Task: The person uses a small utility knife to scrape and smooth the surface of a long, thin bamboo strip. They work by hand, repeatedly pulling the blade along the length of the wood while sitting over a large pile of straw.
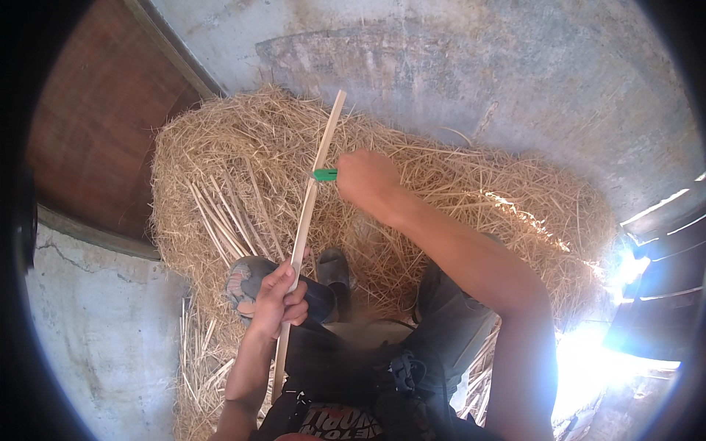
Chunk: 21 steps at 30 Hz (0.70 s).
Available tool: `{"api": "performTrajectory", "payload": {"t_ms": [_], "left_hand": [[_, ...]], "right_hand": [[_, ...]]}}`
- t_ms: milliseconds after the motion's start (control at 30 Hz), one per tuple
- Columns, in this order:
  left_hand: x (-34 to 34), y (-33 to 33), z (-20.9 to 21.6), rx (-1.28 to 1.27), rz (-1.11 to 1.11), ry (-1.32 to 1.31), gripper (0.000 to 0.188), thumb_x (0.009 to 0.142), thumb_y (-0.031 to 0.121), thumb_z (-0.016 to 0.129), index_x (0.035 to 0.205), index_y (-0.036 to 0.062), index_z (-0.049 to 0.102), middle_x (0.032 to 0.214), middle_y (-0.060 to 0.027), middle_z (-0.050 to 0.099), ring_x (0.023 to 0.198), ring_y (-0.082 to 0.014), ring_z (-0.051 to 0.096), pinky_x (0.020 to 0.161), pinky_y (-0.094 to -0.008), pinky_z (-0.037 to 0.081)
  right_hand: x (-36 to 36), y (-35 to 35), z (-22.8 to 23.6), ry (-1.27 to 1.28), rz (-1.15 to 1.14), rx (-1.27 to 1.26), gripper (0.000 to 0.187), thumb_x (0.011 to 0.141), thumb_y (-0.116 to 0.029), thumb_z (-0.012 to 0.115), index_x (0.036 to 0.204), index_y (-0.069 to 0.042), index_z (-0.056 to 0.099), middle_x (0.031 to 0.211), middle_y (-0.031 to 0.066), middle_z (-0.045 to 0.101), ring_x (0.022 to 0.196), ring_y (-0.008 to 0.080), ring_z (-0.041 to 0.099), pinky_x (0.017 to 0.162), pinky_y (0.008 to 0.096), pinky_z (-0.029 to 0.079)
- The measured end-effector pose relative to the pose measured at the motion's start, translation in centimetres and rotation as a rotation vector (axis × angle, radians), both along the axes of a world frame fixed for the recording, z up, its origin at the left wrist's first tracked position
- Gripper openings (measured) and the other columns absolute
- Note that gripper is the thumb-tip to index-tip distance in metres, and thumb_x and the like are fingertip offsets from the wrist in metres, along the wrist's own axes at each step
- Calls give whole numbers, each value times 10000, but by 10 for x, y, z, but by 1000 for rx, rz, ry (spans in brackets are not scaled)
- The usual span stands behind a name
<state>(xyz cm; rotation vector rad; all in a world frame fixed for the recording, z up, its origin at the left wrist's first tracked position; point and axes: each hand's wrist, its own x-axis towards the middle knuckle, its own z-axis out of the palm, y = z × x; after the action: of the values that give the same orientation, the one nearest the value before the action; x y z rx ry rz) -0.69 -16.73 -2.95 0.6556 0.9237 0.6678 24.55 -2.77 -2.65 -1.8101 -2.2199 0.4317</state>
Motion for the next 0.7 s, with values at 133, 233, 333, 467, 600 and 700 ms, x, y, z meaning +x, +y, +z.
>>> {"api": "performTrajectory", "payload": {"t_ms": [133, 233, 333, 467, 600, 700], "left_hand": [[-2, 0, -4, 0, -22, -3, 470, 1098, 337, 470, 1541, 183, 435, 626, 46, 285, 410, -47, 243, 388, -232, 242], [-2, 1, -5, 5, -13, 23, 467, 1094, 331, 479, 1536, 182, 441, 626, 43, 289, 413, -54, 255, 392, -237, 253], [-8, -17, -1, -37, -35, 171, 470, 1092, 324, 484, 1534, 171, 442, 625, 37, 283, 424, -68, 263, 402, -243, 260], [-39, -48, -13, 15, -165, 148, 455, 1107, 294, 453, 1542, 162, 437, 640, 27, 279, 451, -88, 291, 420, -247, 272], [-44, -41, -18, -20, -108, 123, 463, 1111, 303, 443, 1553, 166, 423, 641, 26, 286, 455, -84, 300, 424, -242, 276], [-40, -36, -17, 18, -94, 108, 484, 1096, 367, 468, 1537, 169, 438, 647, 34, 293, 454, -66, 260, 426, -240, 260]], "right_hand": [[2, 10, -12, -90, 62, 89, 172, 893, -127, 612, 838, -1, 714, 799, 190, 709, 745, 364, 720, 661, 489, 575], [5, 25, -30, -100, -15, 191, 250, 956, -196, 587, 836, -12, 708, 786, 165, 702, 747, 323, 722, 639, 484, 575], [39, 56, -18, 0, -253, 81, 328, 1013, -281, 554, 886, -26, 716, 819, 147, 699, 803, 277, 724, 682, 494, 588], [130, 79, -9, -45, -646, 122, 222, 968, -135, 558, 975, -4, 737, 928, 204, 737, 887, 340, 736, 795, 472, 583], [154, 57, -11, -23, -654, 130, 217, 883, -86, 589, 1006, 12, 738, 951, 235, 739, 891, 372, 733, 780, 464, 582], [139, 50, -6, 60, -531, 161, 193, 847, -114, 650, 959, 31, 710, 864, 220, 717, 779, 362, 698, 707, 462, 551]]}}
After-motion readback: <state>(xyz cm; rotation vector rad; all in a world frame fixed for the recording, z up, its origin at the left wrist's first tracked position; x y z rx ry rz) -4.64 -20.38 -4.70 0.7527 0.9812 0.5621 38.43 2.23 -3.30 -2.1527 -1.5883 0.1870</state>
